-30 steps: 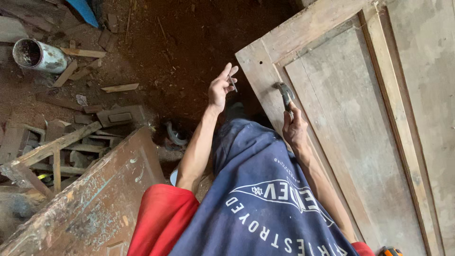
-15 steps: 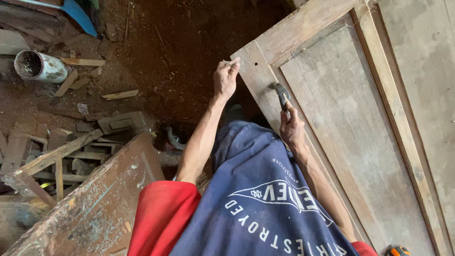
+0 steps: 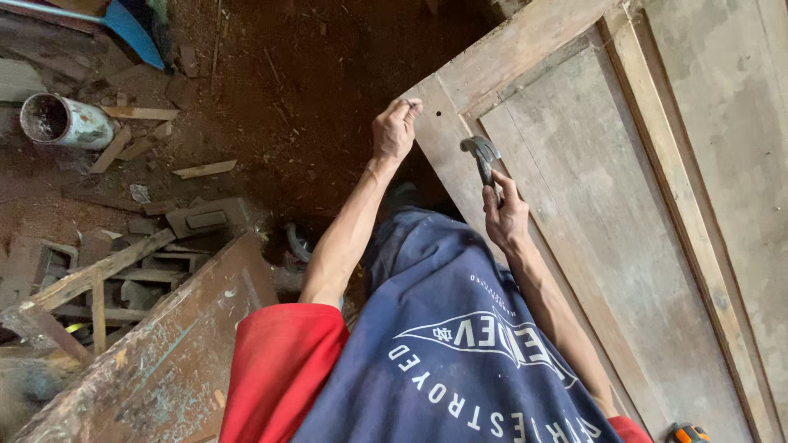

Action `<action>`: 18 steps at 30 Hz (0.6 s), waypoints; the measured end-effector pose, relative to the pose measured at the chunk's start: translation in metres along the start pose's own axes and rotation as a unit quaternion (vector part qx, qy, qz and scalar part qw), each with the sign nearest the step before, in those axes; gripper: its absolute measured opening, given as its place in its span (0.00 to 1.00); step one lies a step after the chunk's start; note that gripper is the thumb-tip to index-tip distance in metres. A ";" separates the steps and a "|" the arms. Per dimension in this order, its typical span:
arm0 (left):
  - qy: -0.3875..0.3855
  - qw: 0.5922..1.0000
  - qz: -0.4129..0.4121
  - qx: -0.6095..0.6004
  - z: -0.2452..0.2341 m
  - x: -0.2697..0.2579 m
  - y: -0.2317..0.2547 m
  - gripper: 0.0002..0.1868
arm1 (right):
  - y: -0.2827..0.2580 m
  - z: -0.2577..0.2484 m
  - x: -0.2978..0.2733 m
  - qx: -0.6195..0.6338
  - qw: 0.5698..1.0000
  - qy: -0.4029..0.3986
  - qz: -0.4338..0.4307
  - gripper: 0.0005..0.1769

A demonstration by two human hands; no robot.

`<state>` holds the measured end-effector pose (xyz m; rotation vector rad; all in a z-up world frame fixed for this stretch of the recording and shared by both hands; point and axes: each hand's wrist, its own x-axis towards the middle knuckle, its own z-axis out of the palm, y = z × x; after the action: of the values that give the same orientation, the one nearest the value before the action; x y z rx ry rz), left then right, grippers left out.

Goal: The person hammers nails into a wooden door frame using a hammer. They also measure the door with a tape measure and use a chisel to remove wood from the frame.

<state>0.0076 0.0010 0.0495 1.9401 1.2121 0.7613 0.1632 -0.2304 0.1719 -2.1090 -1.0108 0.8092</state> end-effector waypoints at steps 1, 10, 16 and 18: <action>-0.002 1.000 0.012 0.019 0.002 -0.001 0.000 0.10 | -0.009 -0.004 0.002 0.009 1.000 -0.008 -0.008 0.19; 0.028 0.989 0.125 0.078 0.001 -0.009 0.010 0.06 | -0.082 0.000 0.017 0.071 0.980 0.040 -0.182 0.20; 0.039 0.983 0.137 0.112 0.008 -0.011 0.001 0.12 | -0.101 0.012 0.023 -0.004 0.985 0.022 -0.170 0.21; 0.031 0.984 0.137 0.111 0.010 -0.015 -0.001 0.11 | -0.097 0.006 0.007 0.061 0.984 0.047 -0.158 0.18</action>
<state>0.0092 -0.0147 0.0418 2.3149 1.1186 0.8620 0.1217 -0.1755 0.2404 -1.8054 -1.1761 0.5926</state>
